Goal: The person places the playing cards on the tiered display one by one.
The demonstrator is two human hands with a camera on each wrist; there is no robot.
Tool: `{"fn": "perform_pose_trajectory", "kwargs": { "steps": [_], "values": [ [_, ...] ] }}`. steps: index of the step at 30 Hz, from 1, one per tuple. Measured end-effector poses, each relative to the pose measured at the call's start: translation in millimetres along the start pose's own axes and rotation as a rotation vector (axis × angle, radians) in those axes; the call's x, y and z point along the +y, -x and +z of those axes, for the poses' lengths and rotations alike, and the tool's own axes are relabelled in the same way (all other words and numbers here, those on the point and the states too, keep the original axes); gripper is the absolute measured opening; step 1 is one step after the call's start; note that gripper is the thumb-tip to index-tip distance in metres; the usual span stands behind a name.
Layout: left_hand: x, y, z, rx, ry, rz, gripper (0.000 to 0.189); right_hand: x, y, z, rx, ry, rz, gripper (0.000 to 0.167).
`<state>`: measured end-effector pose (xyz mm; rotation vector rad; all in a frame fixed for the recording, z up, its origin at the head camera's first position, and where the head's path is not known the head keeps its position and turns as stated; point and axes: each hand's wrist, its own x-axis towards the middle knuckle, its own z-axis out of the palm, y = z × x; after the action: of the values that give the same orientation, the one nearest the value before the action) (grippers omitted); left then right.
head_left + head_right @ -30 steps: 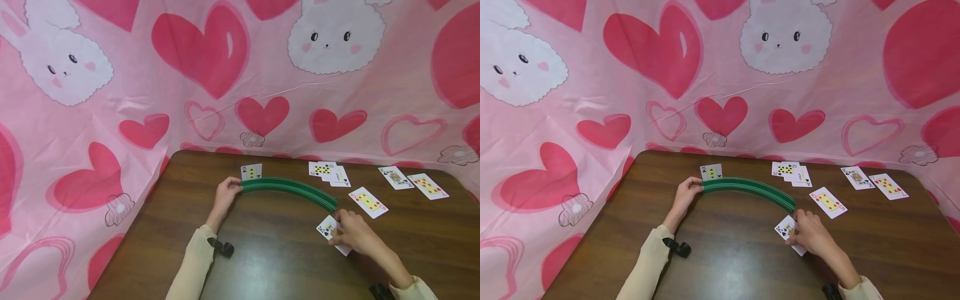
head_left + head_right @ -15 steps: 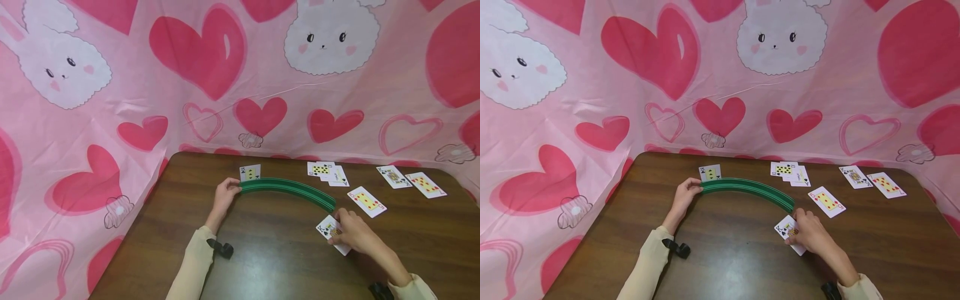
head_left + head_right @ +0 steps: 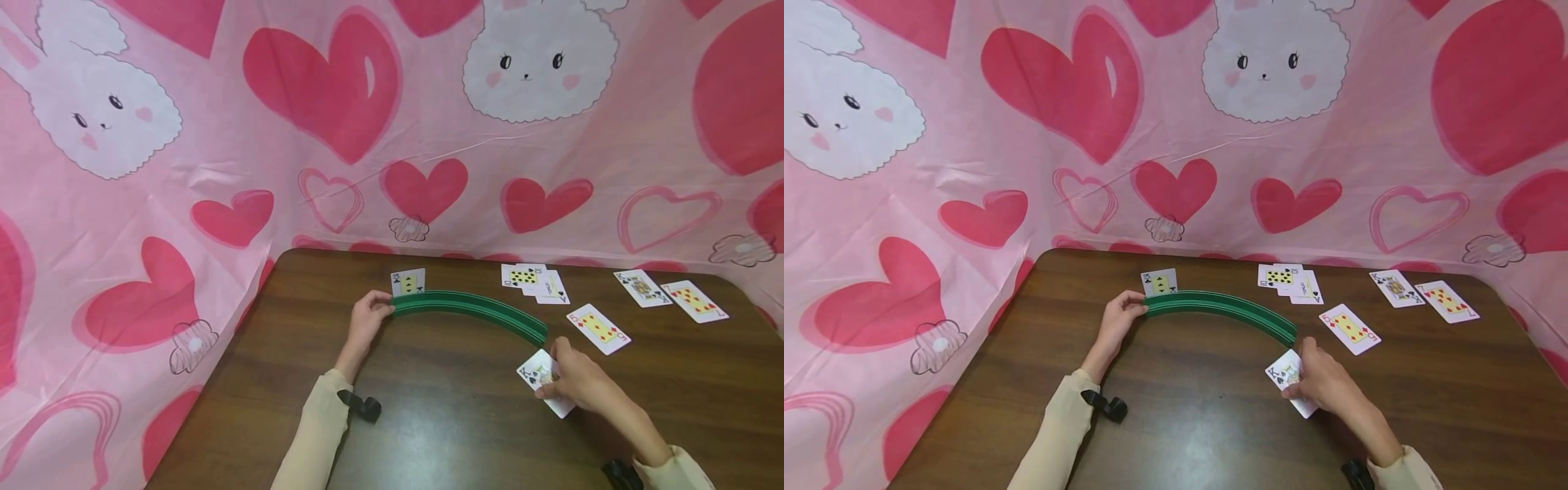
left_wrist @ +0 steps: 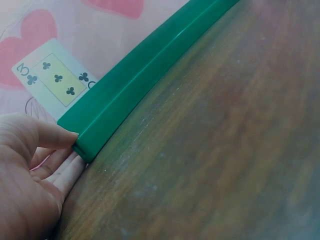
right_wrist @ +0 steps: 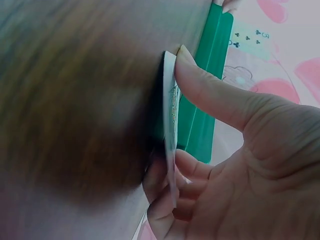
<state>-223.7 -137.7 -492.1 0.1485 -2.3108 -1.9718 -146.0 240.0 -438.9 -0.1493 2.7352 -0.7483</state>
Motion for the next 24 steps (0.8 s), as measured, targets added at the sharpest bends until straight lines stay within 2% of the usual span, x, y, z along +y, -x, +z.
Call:
{"fn": "perform_pose_trajectory", "kwargs": {
  "steps": [4,14,19,21,24],
  "values": [
    [0.7,0.2,-0.1,0.000,0.013,-0.005,0.015,-0.7,0.9,-0.6,-0.027,-0.011,0.000,0.068],
    [0.7,0.5,-0.9,-0.010,0.028,0.001,0.016,6.2,-0.2,-7.2,-0.045,0.049,-0.008,0.065],
    [0.2,0.6,-0.2,-0.010,0.035,-0.010,0.016,14.7,-0.5,-20.2,-0.061,0.095,0.037,0.064],
    [0.1,0.7,0.2,-0.009,0.033,-0.010,0.016,19.5,0.9,-27.1,-0.031,0.124,0.057,0.062],
    [0.3,0.9,0.1,-0.008,0.027,-0.004,0.016,26.7,4.5,-38.5,0.087,0.153,0.069,0.057]
  ]
}}
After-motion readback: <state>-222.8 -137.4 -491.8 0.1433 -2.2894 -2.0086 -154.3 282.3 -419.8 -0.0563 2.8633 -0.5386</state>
